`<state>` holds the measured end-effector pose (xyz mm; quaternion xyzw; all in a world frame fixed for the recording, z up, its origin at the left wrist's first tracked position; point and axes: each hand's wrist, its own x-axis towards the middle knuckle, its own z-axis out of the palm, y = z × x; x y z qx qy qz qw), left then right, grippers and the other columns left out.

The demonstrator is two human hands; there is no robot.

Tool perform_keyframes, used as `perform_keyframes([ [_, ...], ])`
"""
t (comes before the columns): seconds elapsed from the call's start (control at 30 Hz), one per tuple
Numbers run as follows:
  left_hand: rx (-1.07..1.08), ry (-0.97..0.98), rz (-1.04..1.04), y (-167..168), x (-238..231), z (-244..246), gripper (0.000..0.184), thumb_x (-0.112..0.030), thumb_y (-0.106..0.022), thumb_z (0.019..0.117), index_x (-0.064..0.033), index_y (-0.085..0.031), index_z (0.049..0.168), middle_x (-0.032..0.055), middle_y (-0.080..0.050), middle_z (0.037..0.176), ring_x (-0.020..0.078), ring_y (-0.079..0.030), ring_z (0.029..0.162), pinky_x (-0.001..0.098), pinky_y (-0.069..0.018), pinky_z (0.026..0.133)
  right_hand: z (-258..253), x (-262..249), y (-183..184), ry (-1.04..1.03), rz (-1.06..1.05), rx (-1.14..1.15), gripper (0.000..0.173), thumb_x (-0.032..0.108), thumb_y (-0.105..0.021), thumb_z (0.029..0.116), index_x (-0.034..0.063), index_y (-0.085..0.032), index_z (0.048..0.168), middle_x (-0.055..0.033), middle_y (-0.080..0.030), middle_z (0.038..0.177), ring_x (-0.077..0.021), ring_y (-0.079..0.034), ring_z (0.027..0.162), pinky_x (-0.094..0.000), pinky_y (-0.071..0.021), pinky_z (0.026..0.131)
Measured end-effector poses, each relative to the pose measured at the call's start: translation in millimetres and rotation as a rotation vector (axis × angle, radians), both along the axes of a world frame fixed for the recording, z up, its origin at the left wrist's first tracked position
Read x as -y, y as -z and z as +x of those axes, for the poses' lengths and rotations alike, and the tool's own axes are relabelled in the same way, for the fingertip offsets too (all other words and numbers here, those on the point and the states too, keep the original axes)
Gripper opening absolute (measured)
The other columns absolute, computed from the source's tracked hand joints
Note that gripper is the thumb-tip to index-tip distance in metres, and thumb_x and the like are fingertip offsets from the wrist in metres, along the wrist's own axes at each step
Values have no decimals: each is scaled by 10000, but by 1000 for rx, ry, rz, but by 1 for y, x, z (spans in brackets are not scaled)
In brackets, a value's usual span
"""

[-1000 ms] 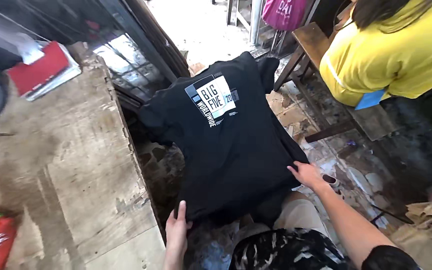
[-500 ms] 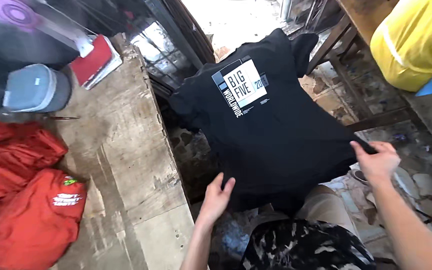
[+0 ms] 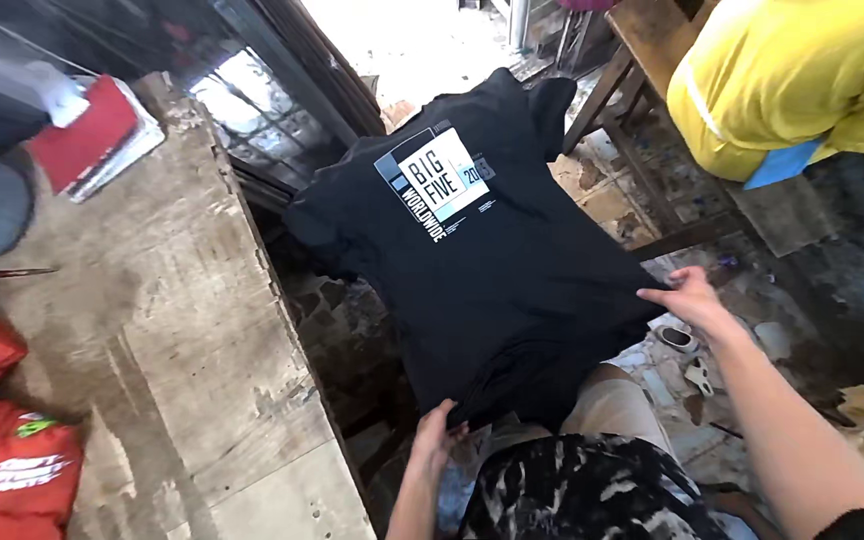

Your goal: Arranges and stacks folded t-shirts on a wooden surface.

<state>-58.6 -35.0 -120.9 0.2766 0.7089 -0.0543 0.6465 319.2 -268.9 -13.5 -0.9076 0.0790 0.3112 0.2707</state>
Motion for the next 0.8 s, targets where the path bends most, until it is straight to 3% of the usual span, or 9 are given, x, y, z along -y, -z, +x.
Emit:
perform_keyframes([
  [0.07, 93, -64, -43, -12, -16, -19, 201, -218, -513, 1029, -34, -591, 1056, 105, -600, 782, 183, -578, 585, 322, -530, 525, 5, -1, 3, -75, -34, -281, 628, 325, -725, 968, -74, -497, 1396, -308, -598, 1281, -410, -600, 1142, -582, -477, 967],
  [0.13, 196, -94, -106, -27, -33, -35, 194, -243, -436, 1043, -88, -550, 1017, 55, -585, 723, 134, -565, 549, 277, -515, 499, 1, -4, 0, -128, 100, -251, 524, 344, -667, 1004, -59, -586, 1329, -277, -640, 1256, -382, -621, 1165, -569, -469, 1026],
  [0.27, 149, 6, 337, -73, -55, -39, 426, -187, -518, 1069, 28, -458, 1432, 207, -590, 1304, 278, -633, 1078, 459, -563, 866, -35, -16, 33, 232, 396, 225, 449, 326, -667, 1009, -53, -630, 1247, -259, -649, 1229, -337, -626, 1155, -543, -478, 1030],
  [0.37, 138, 80, 465, -92, -65, -33, 463, -293, -463, 1103, 22, -447, 1442, 189, -628, 1199, 229, -684, 886, 394, -602, 734, -67, -3, 86, 14, 36, 300, 545, 412, -732, 949, -88, -699, 1162, -302, -583, 1329, -449, -553, 1265, -599, -441, 1077],
  [0.43, 94, 287, 498, -90, -63, -28, 483, -352, -472, 1096, 23, -496, 1399, 170, -663, 1106, 208, -680, 805, 381, -593, 689, -76, 4, 97, -135, -159, 221, 557, 461, -731, 937, -56, -722, 1143, -279, -616, 1324, -441, -587, 1255, -587, -461, 1070],
  [0.57, -129, 993, 466, -82, -48, -9, 573, -420, -508, 1067, 6, -504, 1449, 239, -621, 1345, 332, -629, 1242, 537, -507, 1055, -59, 10, 63, -156, -131, 299, 513, 442, -758, 923, -55, -743, 1049, -286, -682, 1177, -471, -646, 1131, -667, -486, 975],
  [0.63, -59, 1139, 549, -99, -46, 13, 568, -395, -501, 1069, 7, -487, 1469, 214, -613, 1380, 294, -584, 1317, 490, -438, 1135, -40, 12, 43, -120, -30, 434, 481, 392, -782, 916, -79, -733, 1003, -315, -676, 1136, -508, -631, 1116, -702, -467, 952],
  [0.73, 463, 649, 637, -107, -55, 34, 449, -249, -512, 1071, -1, -504, 1445, 147, -660, 1309, 190, -654, 1195, 394, -545, 1045, -16, 4, 15, -38, 74, 506, 456, 322, -798, 913, -104, -714, 1051, -328, -654, 1194, -496, -604, 1172, -676, -434, 1010],
  [0.8, 459, 428, 671, -77, -48, 39, 413, -239, -451, 1097, -3, -484, 1434, 176, -667, 1245, 234, -691, 1079, 420, -594, 922, -5, -1, 5, 2, 120, 500, 466, 315, -806, 906, -98, -711, 1098, -308, -650, 1235, -453, -595, 1207, -636, -420, 1047],
])
